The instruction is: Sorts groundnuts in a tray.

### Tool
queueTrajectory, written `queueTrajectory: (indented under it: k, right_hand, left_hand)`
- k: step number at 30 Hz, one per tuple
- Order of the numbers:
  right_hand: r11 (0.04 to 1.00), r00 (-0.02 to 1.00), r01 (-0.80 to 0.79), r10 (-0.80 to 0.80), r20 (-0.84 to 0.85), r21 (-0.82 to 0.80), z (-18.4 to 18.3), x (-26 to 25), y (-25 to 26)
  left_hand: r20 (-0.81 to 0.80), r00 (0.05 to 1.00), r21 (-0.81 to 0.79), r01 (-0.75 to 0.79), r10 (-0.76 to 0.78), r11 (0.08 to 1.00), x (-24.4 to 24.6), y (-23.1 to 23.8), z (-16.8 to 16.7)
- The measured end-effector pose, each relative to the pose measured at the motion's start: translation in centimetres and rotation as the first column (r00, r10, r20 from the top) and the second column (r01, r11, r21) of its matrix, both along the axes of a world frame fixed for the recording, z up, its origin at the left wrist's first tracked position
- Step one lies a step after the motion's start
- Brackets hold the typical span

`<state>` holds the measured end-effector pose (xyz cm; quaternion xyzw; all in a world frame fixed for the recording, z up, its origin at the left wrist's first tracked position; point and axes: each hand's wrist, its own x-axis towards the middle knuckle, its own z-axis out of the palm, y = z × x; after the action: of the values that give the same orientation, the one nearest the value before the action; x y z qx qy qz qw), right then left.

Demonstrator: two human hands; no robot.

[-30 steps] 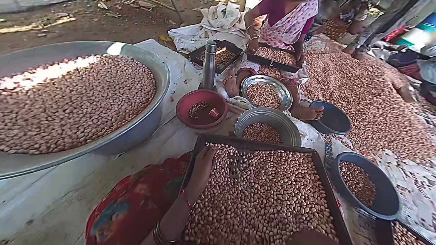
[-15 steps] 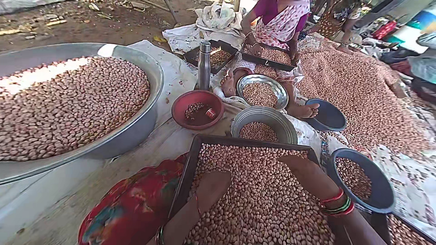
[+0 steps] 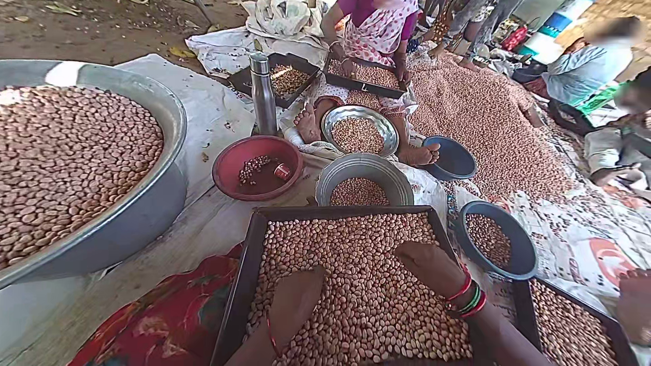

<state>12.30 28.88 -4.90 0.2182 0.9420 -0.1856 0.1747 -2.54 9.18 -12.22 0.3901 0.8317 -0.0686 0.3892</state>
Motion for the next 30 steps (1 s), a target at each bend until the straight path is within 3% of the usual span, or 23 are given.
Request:
queueTrajectory:
  k: [2, 3, 6, 9, 12, 14, 18, 24, 27, 29, 30]
  right_hand:
    - [0.999, 0.952, -0.047, 0.038, 0.304, 0.023, -0.8, -0.6, -1.1]
    - [0.995, 0.942, -0.071, 0.045, 0.332, 0.066, -2.0, -0.4, -1.6]
    - [0.966, 0.988, -0.102, 0.070, 0.139, 0.239, -5.8, 0.8, -2.5]
    - [0.964, 0.989, -0.093, 0.061, 0.135, 0.251, -6.0, 0.6, -2.9]
    - [0.996, 0.981, -0.032, 0.014, 0.195, 0.088, -4.2, -0.5, -2.9]
    - [1.000, 0.994, -0.023, 0.023, 0.108, -0.007, -3.7, -0.9, -3.0]
    - [0.992, 0.996, -0.049, 0.057, 0.070, -0.115, -3.4, -1.9, -3.5]
    - [0.992, 0.972, 0.127, -0.125, -0.197, -0.003, -4.0, -2.7, 0.0]
    - [0.988, 0.992, 0.122, -0.118, -0.052, 0.089, -4.4, -4.3, 0.7]
    - [0.985, 0.995, 0.101, -0.098, -0.025, 0.143, -4.9, -4.9, 0.6]
    - [0.986, 0.994, 0.110, -0.109, -0.023, 0.123, -4.8, -5.0, 0.6]
  left_hand:
    - [0.013, 1.000, 0.014, -0.011, 0.011, 1.000, -0.3, 0.0, -0.4]
    - [0.026, 0.999, 0.024, -0.023, 0.022, 0.999, -0.5, 0.0, -0.5]
    - [0.075, 0.996, 0.059, -0.047, 0.042, 0.997, -1.2, -0.1, -0.6]
    - [0.138, 0.987, 0.167, -0.111, 0.088, 0.980, -1.6, -0.7, -0.9]
    - [0.180, 0.961, 0.372, -0.264, 0.209, 0.890, -2.3, -0.7, -1.1]
    - [0.137, 0.961, 0.442, -0.277, 0.241, 0.853, -3.2, 0.5, -0.2]
    - [0.034, 0.978, 0.386, -0.202, 0.205, 0.900, -5.0, 3.9, 0.3]
    - [0.034, 0.979, 0.394, -0.199, 0.202, 0.897, -4.9, 5.5, -0.9]
    - [0.200, 0.928, 0.513, -0.373, 0.315, 0.773, -4.6, 5.0, -1.4]
    - [0.477, 0.800, 0.579, -0.598, 0.364, 0.554, -4.1, 4.0, -2.3]
    - [0.636, 0.685, 0.548, -0.725, 0.355, 0.417, -3.8, 3.6, -2.7]
